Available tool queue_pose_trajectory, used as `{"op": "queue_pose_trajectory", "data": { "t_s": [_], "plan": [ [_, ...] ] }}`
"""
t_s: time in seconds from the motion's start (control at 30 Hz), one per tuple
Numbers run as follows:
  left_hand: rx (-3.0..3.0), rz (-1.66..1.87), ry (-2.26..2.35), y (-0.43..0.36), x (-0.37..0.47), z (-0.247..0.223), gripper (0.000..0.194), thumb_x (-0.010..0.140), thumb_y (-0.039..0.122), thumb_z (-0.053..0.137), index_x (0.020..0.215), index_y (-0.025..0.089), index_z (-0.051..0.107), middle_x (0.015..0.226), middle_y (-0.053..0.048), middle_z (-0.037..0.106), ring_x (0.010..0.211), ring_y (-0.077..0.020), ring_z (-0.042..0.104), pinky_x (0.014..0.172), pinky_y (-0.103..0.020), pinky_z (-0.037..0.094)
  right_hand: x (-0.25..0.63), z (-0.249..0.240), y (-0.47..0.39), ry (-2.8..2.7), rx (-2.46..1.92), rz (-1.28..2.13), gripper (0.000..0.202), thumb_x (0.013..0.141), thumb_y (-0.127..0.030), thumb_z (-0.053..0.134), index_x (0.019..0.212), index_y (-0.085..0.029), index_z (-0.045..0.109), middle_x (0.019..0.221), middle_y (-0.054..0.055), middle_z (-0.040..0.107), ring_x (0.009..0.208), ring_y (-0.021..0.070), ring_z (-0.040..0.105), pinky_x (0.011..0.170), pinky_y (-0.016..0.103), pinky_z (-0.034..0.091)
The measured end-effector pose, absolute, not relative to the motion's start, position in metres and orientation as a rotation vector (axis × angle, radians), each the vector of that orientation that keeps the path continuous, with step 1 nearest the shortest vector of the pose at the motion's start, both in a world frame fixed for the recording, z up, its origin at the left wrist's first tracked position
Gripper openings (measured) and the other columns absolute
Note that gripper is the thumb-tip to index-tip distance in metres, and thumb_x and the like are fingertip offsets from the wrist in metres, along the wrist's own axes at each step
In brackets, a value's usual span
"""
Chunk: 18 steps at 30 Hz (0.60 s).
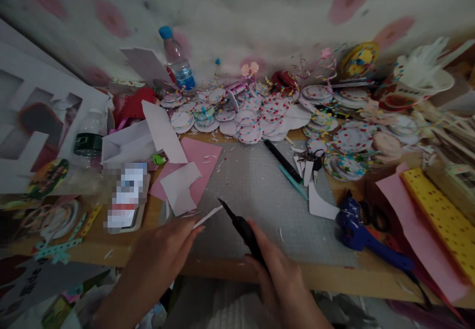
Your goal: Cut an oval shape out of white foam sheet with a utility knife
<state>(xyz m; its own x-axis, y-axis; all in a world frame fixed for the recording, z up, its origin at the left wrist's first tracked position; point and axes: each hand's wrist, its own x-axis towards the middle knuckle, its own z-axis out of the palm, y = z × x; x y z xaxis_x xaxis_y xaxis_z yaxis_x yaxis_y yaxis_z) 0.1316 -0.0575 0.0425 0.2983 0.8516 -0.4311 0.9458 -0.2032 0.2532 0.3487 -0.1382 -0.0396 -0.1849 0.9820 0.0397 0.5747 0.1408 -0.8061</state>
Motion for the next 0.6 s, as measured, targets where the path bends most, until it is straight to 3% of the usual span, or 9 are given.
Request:
{"op": "queue_pose_trajectory", "data": {
  "t_s": [0.13,0.27,0.4,0.6],
  "plan": [
    [1.993,-0.271,1.624,-0.068,0.14,0.039,0.027,0.097,0.022,0.041,0.115,0.02,0.061,0.1,-0.007,0.073,0.092,-0.0239,0.07,0.075,-0.034,0.054,0.357,-0.038,-0.141,-1.875,-1.562,0.763,0.061,0.094,-0.024,0.052,0.149,-0.036,0.027,0.126,0.005,0.065,0.107,0.0213,0.067,0.082,0.028,0.057],
    [2.034,-0.188,1.615,-0.075,0.138,0.032,0.031,0.098,0.029,0.038,0.117,0.018,0.06,0.108,-0.011,0.071,0.092,-0.0249,0.07,0.071,-0.032,0.054,0.359,-0.025,-0.138,-1.995,-1.552,0.756,0.059,0.096,-0.025,0.046,0.15,-0.035,0.027,0.12,0.008,0.065,0.104,0.0214,0.067,0.075,0.027,0.059],
    [2.068,-0.242,1.654,-0.079,0.137,0.028,0.032,0.098,0.027,0.035,0.115,0.017,0.061,0.097,-0.012,0.072,0.084,-0.0267,0.072,0.064,-0.033,0.053,0.355,-0.009,-0.136,-2.044,-1.435,0.911,0.058,0.096,-0.021,0.04,0.151,-0.035,0.025,0.11,0.007,0.065,0.093,0.0165,0.069,0.072,0.023,0.058],
    [2.064,-0.364,1.669,-0.074,0.145,0.035,0.03,0.095,0.014,0.035,0.106,0.016,0.063,0.095,-0.01,0.072,0.081,-0.0263,0.072,0.063,-0.033,0.055,0.348,0.01,-0.136,-1.98,-1.329,1.023,0.064,0.095,-0.019,0.043,0.15,-0.044,0.021,0.115,0.004,0.066,0.092,0.018,0.069,0.07,0.025,0.06]
  ]
}}
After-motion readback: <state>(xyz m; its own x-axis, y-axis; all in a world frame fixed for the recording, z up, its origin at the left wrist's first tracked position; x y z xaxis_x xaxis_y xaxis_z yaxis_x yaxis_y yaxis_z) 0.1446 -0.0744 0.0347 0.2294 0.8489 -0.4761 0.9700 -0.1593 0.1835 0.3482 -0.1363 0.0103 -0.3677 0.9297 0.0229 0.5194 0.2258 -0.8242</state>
